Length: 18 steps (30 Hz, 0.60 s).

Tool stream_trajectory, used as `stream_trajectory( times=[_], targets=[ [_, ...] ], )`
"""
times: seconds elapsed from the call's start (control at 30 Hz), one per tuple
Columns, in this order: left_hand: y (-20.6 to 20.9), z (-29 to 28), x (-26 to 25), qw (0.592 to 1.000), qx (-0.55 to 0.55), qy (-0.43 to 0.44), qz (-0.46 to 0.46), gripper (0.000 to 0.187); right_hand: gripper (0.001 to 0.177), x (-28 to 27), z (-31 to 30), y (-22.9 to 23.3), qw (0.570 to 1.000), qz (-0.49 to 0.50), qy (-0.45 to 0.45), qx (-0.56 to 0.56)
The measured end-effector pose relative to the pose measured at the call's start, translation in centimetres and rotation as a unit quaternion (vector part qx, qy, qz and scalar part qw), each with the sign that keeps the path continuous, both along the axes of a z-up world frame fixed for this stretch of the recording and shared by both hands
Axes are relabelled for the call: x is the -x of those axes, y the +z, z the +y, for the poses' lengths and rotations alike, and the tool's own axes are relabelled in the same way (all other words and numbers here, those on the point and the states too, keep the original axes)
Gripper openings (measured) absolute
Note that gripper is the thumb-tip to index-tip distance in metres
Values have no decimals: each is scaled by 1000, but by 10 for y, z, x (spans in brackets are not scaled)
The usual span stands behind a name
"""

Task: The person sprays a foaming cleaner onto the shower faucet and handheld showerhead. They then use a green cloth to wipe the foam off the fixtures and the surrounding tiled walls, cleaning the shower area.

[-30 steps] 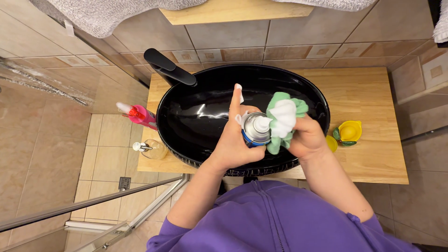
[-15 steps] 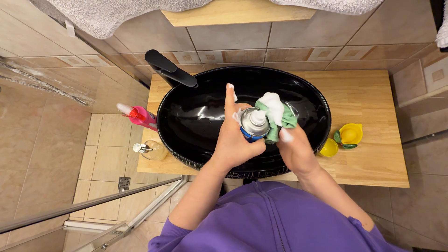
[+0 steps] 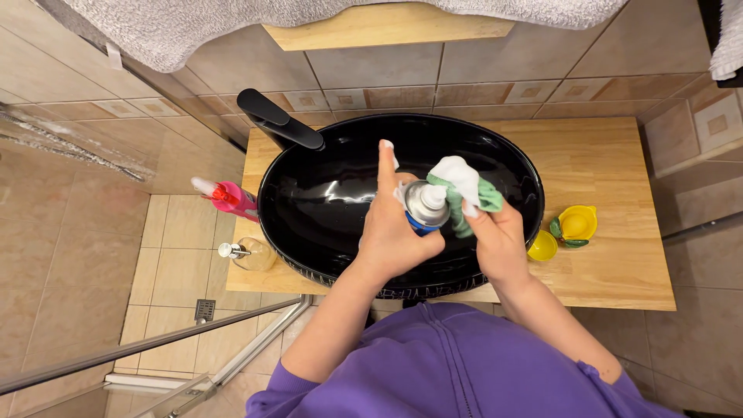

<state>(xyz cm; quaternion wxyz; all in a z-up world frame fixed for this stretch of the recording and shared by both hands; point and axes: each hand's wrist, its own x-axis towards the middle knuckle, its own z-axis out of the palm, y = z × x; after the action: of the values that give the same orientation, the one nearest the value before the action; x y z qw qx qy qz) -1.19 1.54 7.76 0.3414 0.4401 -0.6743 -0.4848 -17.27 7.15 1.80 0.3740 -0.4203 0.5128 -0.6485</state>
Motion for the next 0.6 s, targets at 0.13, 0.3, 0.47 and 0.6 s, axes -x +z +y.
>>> stream_trajectory(
  times=[0.13, 0.3, 0.47, 0.6],
  targets=[
    [-1, -5, -2, 998, 23, 56, 5, 126, 14, -21, 13, 5, 988, -147, -43, -11],
    [0, 0, 0, 999, 30, 39, 21, 127, 16, -18, 0, 20, 958, -277, -58, -35],
    [-9, 4, 2, 999, 35, 1, 38, 124, 14, -6, -4, 12, 943, -329, -29, -37],
    [-21, -2, -2, 998, 34, -16, 44, 125, 12, -4, 16, 39, 941, -329, -75, 5]
  ],
)
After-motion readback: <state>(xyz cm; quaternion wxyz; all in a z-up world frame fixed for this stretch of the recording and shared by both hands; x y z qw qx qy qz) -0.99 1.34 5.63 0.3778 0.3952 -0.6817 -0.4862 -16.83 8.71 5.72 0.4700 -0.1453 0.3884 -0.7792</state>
